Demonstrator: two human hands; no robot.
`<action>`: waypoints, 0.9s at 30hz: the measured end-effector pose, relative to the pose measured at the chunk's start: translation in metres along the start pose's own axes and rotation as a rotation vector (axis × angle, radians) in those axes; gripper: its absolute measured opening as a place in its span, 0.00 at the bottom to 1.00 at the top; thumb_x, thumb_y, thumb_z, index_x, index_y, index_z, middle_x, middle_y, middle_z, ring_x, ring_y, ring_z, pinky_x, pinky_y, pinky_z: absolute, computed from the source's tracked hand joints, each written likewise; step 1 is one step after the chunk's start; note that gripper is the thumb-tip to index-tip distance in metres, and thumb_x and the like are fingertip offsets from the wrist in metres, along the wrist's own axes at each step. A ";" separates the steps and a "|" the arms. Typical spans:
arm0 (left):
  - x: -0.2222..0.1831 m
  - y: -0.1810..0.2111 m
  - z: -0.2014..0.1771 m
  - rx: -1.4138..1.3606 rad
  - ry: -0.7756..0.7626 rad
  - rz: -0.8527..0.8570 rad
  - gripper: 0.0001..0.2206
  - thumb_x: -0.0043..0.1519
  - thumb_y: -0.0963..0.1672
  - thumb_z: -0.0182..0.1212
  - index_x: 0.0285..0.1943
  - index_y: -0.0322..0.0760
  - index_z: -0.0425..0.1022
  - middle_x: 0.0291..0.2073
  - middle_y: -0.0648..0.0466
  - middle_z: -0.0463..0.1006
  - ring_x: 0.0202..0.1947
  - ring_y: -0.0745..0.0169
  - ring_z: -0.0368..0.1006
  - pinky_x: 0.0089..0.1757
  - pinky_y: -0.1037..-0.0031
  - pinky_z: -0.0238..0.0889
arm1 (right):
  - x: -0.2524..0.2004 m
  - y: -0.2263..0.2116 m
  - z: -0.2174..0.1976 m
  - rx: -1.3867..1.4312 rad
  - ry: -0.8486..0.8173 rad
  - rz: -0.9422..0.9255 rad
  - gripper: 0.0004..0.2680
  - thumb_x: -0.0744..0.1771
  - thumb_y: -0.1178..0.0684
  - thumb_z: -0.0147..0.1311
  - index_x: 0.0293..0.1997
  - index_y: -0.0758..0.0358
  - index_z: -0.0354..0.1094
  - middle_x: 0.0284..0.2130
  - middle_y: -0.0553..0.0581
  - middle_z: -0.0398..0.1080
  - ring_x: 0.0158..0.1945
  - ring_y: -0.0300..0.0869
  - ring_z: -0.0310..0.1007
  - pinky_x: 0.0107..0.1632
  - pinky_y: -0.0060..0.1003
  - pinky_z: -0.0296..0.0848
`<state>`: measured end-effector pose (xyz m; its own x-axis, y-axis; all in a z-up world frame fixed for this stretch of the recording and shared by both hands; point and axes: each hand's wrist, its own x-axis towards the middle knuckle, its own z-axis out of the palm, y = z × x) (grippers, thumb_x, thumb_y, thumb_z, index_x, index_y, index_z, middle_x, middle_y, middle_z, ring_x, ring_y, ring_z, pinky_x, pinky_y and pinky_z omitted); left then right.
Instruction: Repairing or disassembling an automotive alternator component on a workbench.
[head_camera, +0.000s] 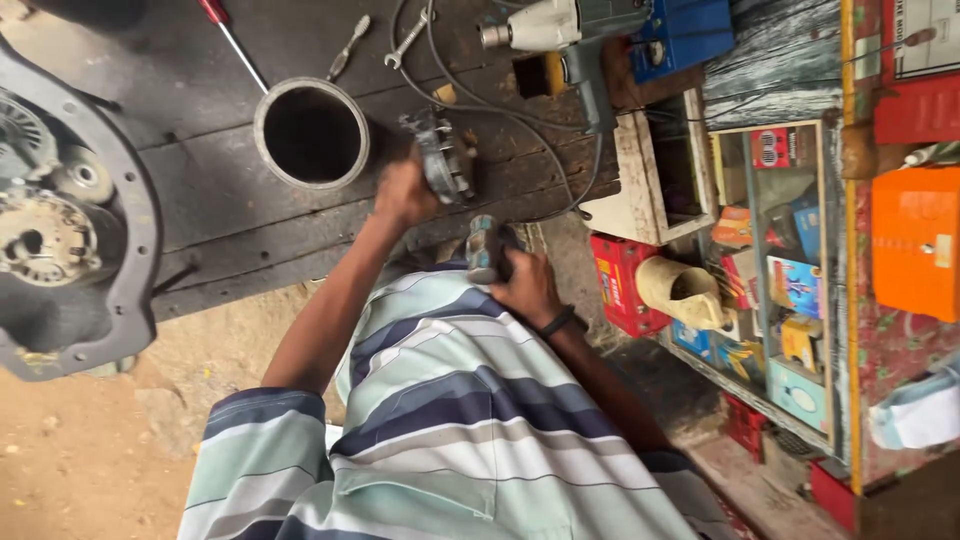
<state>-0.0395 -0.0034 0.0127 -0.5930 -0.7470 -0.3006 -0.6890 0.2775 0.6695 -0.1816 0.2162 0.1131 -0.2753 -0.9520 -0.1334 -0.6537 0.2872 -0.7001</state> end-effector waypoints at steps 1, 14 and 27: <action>0.000 0.004 0.000 0.010 0.002 0.002 0.40 0.43 0.43 0.74 0.68 0.30 0.61 0.60 0.34 0.70 0.58 0.33 0.69 0.56 0.56 0.66 | 0.005 -0.009 -0.007 0.008 0.006 -0.003 0.16 0.56 0.48 0.70 0.36 0.69 0.73 0.28 0.70 0.74 0.34 0.63 0.77 0.35 0.52 0.75; 0.006 0.042 -0.007 0.174 -0.016 -0.015 0.39 0.38 0.40 0.76 0.62 0.31 0.62 0.59 0.38 0.69 0.57 0.33 0.68 0.54 0.55 0.67 | 0.078 0.040 0.000 -0.032 0.047 -0.049 0.12 0.57 0.50 0.69 0.33 0.67 0.75 0.27 0.68 0.75 0.31 0.60 0.77 0.36 0.50 0.75; 0.017 0.065 -0.022 0.263 0.014 0.028 0.31 0.42 0.43 0.75 0.55 0.30 0.69 0.51 0.39 0.75 0.55 0.37 0.71 0.53 0.56 0.68 | 0.097 0.077 0.017 -0.141 -0.129 0.273 0.10 0.58 0.53 0.68 0.35 0.66 0.76 0.26 0.65 0.77 0.31 0.57 0.79 0.38 0.47 0.77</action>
<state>-0.0849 -0.0110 0.0656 -0.6091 -0.7442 -0.2740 -0.7580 0.4447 0.4772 -0.2466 0.1441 0.0347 -0.3683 -0.8410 -0.3963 -0.6619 0.5365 -0.5234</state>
